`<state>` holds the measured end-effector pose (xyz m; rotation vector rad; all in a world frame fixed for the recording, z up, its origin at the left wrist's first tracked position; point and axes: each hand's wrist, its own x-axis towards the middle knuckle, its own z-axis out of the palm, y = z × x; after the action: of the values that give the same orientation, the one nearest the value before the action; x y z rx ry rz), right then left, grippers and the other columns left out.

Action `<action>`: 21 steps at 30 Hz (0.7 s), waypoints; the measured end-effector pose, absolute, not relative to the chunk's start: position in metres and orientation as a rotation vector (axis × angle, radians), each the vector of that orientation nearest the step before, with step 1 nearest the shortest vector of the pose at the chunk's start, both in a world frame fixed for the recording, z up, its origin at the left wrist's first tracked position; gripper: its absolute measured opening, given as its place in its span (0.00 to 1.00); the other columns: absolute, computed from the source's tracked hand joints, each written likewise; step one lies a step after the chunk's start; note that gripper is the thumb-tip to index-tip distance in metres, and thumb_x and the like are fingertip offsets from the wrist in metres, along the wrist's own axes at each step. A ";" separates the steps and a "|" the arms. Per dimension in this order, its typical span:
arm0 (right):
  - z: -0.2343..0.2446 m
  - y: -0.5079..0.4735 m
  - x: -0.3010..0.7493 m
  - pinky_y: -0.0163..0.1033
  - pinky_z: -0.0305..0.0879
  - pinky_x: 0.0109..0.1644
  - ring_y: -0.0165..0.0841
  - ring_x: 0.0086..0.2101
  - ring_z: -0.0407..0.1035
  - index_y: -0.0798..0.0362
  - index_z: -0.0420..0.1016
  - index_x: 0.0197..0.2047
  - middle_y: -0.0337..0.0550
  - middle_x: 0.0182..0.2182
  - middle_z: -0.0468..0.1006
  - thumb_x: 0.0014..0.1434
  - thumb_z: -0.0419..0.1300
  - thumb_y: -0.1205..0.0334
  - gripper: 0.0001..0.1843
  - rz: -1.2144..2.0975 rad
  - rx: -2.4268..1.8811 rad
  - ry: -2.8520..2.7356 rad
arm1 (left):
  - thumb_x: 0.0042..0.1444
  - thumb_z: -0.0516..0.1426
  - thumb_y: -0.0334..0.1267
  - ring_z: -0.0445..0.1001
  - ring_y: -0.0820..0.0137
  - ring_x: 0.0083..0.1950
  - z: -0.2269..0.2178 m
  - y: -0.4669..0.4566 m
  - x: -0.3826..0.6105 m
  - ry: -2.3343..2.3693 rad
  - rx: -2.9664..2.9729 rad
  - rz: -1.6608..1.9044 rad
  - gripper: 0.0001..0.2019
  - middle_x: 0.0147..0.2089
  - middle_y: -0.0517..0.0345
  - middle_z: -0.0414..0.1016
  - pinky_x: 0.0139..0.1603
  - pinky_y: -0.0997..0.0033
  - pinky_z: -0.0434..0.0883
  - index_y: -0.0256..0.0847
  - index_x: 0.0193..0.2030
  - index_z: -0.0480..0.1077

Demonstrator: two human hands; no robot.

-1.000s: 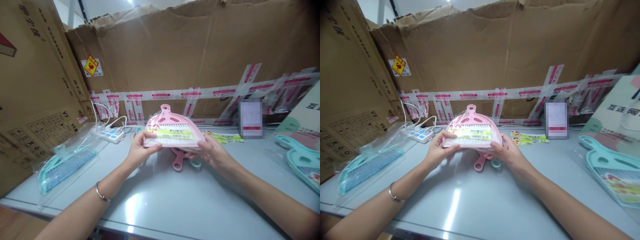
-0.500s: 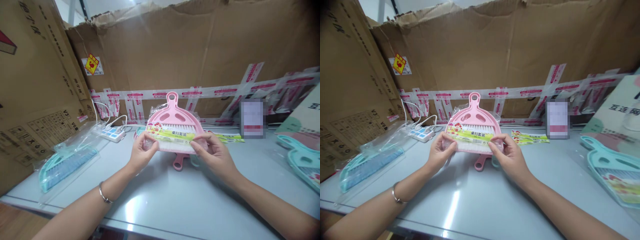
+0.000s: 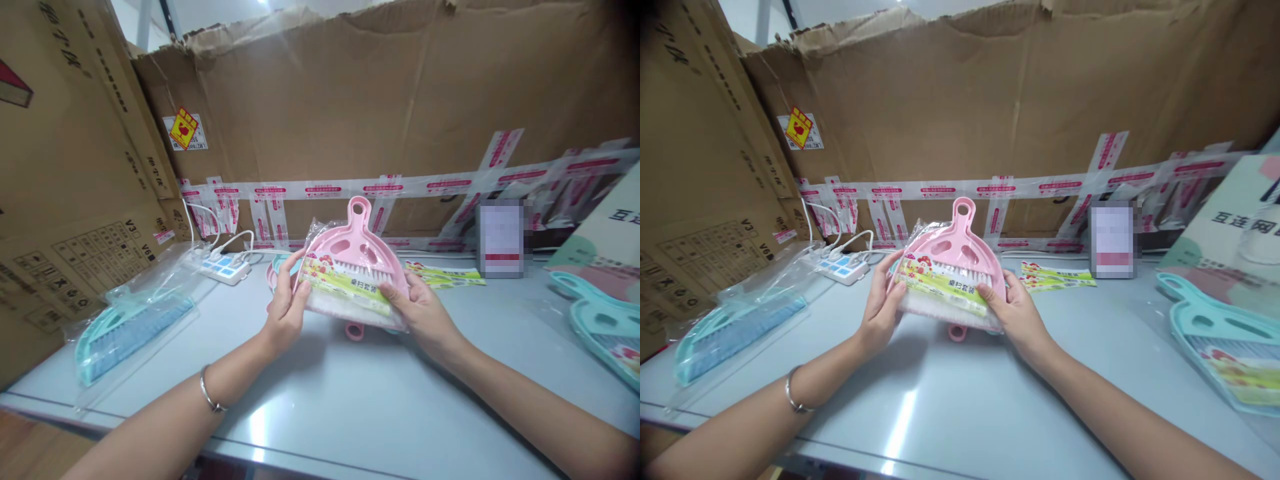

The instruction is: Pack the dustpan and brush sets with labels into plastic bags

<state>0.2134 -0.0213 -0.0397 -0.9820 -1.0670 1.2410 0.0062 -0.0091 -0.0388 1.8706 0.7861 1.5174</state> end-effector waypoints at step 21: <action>0.001 -0.003 0.344 0.40 0.59 0.29 0.31 0.25 0.65 0.59 0.76 0.42 0.53 0.32 0.76 0.52 0.56 0.39 0.29 0.119 -1.548 -1.095 | 0.58 0.54 0.40 0.75 0.63 0.45 -0.029 -0.023 0.003 0.641 2.401 0.985 0.38 0.51 0.43 0.72 0.47 0.58 0.72 0.45 0.67 0.32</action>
<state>0.3437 -0.0030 0.0007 -1.5478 -1.0952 0.1190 0.0025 -0.0233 -0.0291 2.4015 0.6405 0.9849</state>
